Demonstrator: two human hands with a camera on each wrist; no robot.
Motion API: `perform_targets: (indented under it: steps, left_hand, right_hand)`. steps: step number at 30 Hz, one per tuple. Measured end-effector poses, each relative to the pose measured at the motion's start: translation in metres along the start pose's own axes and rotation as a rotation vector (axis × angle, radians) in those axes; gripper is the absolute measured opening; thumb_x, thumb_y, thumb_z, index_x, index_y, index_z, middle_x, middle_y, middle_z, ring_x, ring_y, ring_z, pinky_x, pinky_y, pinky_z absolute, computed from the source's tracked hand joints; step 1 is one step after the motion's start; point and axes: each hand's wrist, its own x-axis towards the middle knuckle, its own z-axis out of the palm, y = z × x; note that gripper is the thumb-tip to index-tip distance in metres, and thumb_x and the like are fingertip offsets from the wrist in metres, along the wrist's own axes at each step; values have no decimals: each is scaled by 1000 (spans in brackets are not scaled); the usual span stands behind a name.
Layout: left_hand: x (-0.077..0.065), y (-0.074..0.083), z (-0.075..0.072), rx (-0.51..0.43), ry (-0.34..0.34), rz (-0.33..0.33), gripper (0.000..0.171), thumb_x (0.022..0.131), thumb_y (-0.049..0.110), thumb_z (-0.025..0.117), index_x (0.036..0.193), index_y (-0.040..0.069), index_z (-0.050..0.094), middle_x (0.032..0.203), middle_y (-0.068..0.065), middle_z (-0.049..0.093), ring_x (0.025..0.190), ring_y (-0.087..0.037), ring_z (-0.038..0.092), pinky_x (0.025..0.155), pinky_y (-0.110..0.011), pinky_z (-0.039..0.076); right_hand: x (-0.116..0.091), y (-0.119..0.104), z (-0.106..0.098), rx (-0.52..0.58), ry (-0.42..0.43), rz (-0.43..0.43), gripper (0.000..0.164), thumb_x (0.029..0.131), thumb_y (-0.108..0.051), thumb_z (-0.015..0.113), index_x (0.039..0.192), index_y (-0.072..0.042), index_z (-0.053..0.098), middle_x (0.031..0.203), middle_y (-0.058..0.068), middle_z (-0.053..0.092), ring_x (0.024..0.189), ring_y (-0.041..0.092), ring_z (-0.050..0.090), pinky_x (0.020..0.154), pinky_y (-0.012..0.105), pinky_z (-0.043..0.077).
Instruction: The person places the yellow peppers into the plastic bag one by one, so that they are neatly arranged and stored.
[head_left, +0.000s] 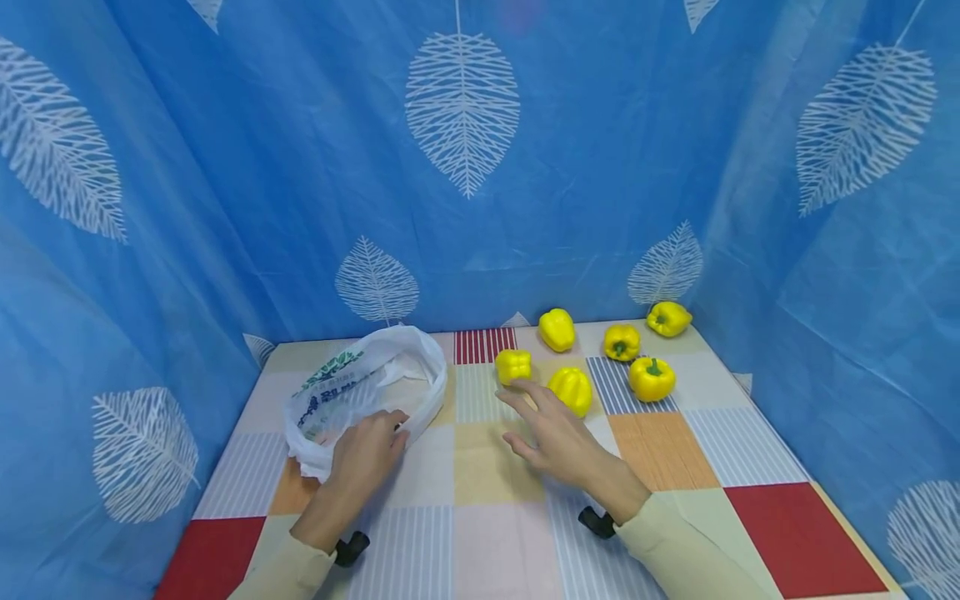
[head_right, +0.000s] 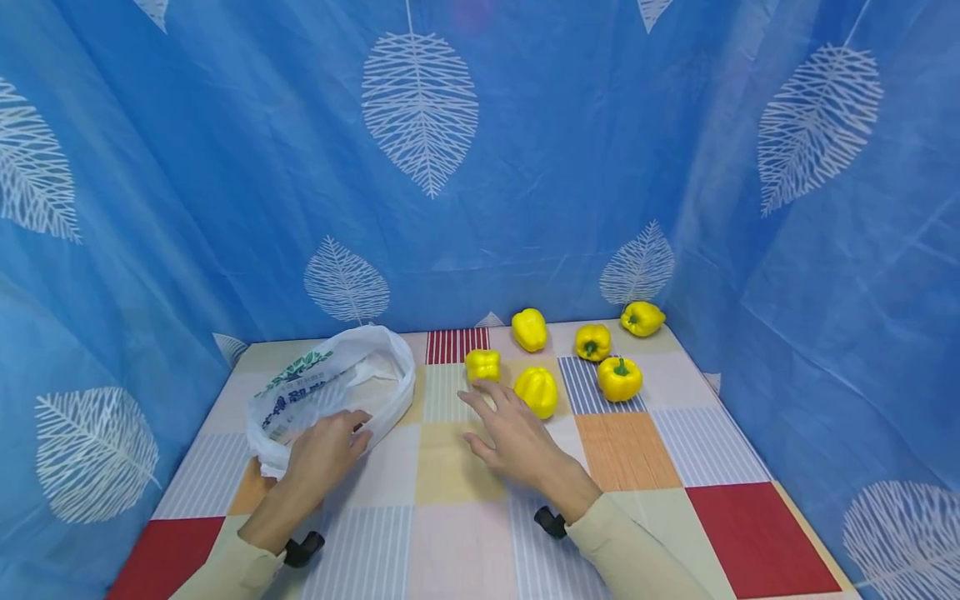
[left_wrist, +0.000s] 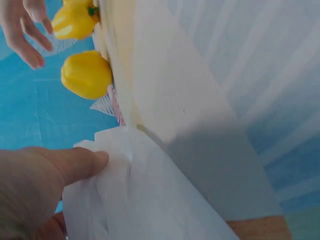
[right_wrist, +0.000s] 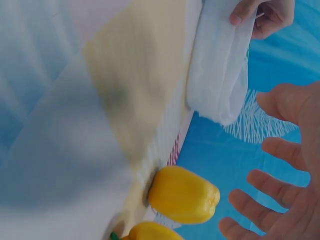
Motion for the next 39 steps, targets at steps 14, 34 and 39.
perform_targets:
  steps: [14,34,39]
  left_hand:
    - [-21,16,-15,-187,-306,57,13,98,15,94,109,21,92,101,6,88,89,-11,79,79,-36,69]
    - [-31,13,-31,-225,-422,311,16,106,35,86,119,26,92,110,12,86,97,-6,80,81,-31,66]
    - [-33,19,-29,-154,-147,187,26,105,39,88,127,25,89,143,-7,78,134,-33,76,109,-62,67]
  right_hand:
    - [21,-16,15,61,-97,17,61,113,-36,78,167,-14,62,180,18,53,157,44,61,125,65,60]
    - [25,-8,15,260,-235,288,69,108,-31,84,169,-10,60,179,29,50,144,43,70,127,65,59]
    - [20,-8,13,251,-242,377,80,104,-17,88,173,-1,51,178,29,50,161,47,56,136,66,49]
